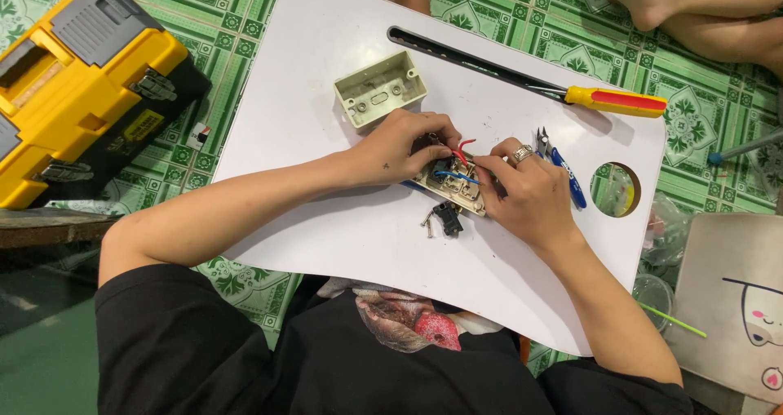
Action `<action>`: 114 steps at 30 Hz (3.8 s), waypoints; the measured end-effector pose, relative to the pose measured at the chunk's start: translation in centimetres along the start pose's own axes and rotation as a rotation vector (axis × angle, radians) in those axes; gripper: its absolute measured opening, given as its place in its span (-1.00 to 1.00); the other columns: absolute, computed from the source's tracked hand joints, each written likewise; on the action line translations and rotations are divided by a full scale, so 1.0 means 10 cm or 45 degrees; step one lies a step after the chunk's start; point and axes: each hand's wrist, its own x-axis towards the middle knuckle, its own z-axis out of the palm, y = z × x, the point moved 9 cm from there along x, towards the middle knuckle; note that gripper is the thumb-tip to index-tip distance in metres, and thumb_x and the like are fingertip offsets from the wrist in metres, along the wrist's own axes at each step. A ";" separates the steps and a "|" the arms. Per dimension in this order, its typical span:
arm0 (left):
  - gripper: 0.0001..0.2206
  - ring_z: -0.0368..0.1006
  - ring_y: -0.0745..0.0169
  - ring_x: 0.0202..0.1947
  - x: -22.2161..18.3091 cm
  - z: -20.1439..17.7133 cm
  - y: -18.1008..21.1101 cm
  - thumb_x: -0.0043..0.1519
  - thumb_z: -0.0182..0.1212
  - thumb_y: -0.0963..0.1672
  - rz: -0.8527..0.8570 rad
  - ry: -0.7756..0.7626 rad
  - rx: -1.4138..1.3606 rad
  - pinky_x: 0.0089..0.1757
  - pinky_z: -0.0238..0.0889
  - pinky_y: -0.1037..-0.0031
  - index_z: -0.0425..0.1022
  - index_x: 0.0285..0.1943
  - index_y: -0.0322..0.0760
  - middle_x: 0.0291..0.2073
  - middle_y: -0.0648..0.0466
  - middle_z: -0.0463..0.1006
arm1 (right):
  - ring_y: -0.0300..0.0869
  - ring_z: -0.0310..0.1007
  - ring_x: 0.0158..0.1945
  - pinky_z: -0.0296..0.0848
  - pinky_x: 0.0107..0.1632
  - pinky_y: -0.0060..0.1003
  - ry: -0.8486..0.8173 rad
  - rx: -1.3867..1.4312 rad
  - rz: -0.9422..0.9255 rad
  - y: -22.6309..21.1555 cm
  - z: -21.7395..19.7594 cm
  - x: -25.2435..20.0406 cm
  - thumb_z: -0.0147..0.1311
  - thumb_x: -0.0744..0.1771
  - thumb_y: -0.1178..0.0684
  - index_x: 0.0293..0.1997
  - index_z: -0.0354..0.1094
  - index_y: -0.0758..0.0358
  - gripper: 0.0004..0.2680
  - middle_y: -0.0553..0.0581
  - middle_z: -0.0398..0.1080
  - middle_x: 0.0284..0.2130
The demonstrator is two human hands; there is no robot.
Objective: The person sits on the floor and works on an open electrical junction box placed on a white lap desk. They use a screwdriver to tighten terminal screws and connect red and blue wires to the internal components. The person also uses pliers to strip or adjust wire ends and handles small black plastic parts before placing them into the box.
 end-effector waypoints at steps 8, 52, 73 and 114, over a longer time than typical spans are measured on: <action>-0.98 0.61 -0.15 -0.22 -0.01 -0.03 0.07 0.30 0.21 -0.21 0.013 0.021 0.008 -0.11 0.45 0.14 0.52 -0.15 -0.29 -0.37 -0.13 0.63 | -0.17 0.43 -0.51 0.39 -0.47 -0.39 0.041 -0.039 -0.067 0.00 0.06 -0.06 0.19 0.38 0.05 -0.24 0.54 0.08 -0.95 -0.07 0.38 -0.37; -0.97 0.61 -0.16 -0.22 -0.02 -0.04 0.09 0.30 0.22 -0.21 0.049 0.046 0.016 -0.12 0.45 0.14 0.52 -0.14 -0.31 -0.36 -0.13 0.63 | -0.20 0.38 -0.49 0.34 -0.47 -0.43 0.105 -0.075 -0.114 -0.01 0.13 -0.07 0.16 0.43 0.03 -0.27 0.51 0.10 -0.89 -0.09 0.30 -0.45; -0.98 0.60 -0.16 -0.22 -0.01 -0.02 0.09 0.30 0.21 -0.22 0.071 0.033 -0.017 -0.13 0.45 0.16 0.51 -0.15 -0.32 -0.37 -0.14 0.63 | -0.23 0.38 -0.46 0.32 -0.45 -0.41 0.109 -0.127 -0.086 -0.02 0.02 -0.04 0.19 0.41 0.06 -0.27 0.54 0.03 -0.91 -0.09 0.34 -0.38; -0.98 0.60 -0.12 -0.24 0.00 -0.02 0.07 0.28 0.22 -0.25 0.044 0.024 -0.029 -0.12 0.44 0.17 0.53 -0.17 -0.33 -0.39 -0.13 0.63 | -0.18 0.37 -0.56 0.32 -0.53 -0.43 0.056 0.044 -0.176 0.00 0.15 -0.02 0.15 0.42 0.11 -0.28 0.53 0.18 -0.89 -0.04 0.30 -0.51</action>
